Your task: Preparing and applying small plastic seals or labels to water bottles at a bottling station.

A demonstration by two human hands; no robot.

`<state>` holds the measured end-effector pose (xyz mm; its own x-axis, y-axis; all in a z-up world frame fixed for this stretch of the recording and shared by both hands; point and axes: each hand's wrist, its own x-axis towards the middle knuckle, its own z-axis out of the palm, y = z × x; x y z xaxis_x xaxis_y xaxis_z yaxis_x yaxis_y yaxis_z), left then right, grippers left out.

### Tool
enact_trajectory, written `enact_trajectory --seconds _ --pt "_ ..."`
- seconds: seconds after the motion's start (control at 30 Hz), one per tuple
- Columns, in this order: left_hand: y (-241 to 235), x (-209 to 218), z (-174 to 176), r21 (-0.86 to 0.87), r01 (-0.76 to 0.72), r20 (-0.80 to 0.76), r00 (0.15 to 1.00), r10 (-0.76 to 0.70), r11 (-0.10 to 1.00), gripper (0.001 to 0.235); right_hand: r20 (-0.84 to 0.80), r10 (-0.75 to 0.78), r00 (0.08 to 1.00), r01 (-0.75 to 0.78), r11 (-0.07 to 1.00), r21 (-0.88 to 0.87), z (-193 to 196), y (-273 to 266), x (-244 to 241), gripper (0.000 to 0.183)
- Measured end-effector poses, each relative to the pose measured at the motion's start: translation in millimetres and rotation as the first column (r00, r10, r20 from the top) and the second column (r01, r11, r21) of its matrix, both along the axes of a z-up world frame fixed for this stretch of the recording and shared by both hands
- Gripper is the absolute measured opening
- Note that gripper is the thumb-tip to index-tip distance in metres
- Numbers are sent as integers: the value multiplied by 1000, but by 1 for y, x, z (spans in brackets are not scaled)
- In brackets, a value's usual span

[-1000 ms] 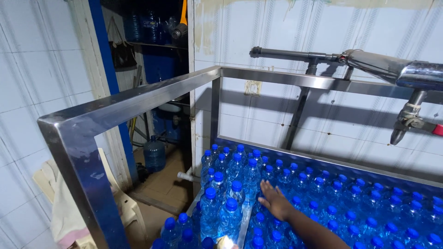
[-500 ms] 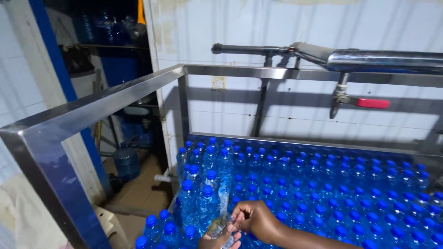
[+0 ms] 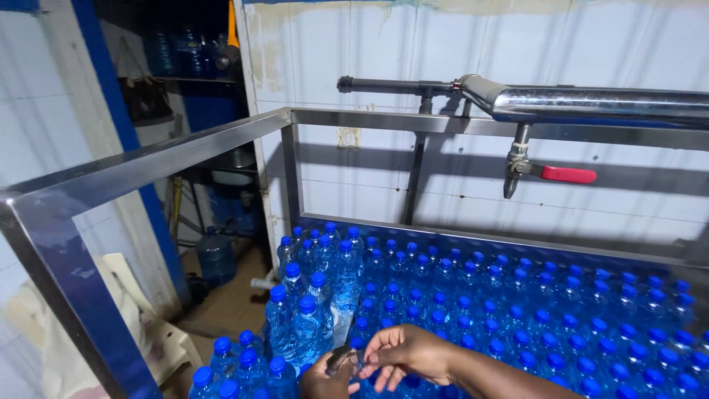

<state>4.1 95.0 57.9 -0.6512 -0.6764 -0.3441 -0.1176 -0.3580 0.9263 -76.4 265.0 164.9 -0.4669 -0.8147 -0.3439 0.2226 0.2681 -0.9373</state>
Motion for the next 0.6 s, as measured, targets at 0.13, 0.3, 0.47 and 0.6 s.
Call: enact_trajectory --seconds 0.13,0.3,0.47,0.6 --pt "20 25 35 -196 -90 81 991 107 976 25 98 34 995 -32 999 -19 0 11 -7 22" --pt "20 33 22 -627 14 124 989 82 779 31 129 107 986 -101 993 -54 -18 19 -17 47" --pt "29 32 20 -497 -46 50 995 82 867 25 78 94 992 -88 993 -73 -20 20 -15 27" --pt "53 48 92 -115 -16 183 982 37 993 32 -234 2 972 7 999 36 -12 21 -19 30"
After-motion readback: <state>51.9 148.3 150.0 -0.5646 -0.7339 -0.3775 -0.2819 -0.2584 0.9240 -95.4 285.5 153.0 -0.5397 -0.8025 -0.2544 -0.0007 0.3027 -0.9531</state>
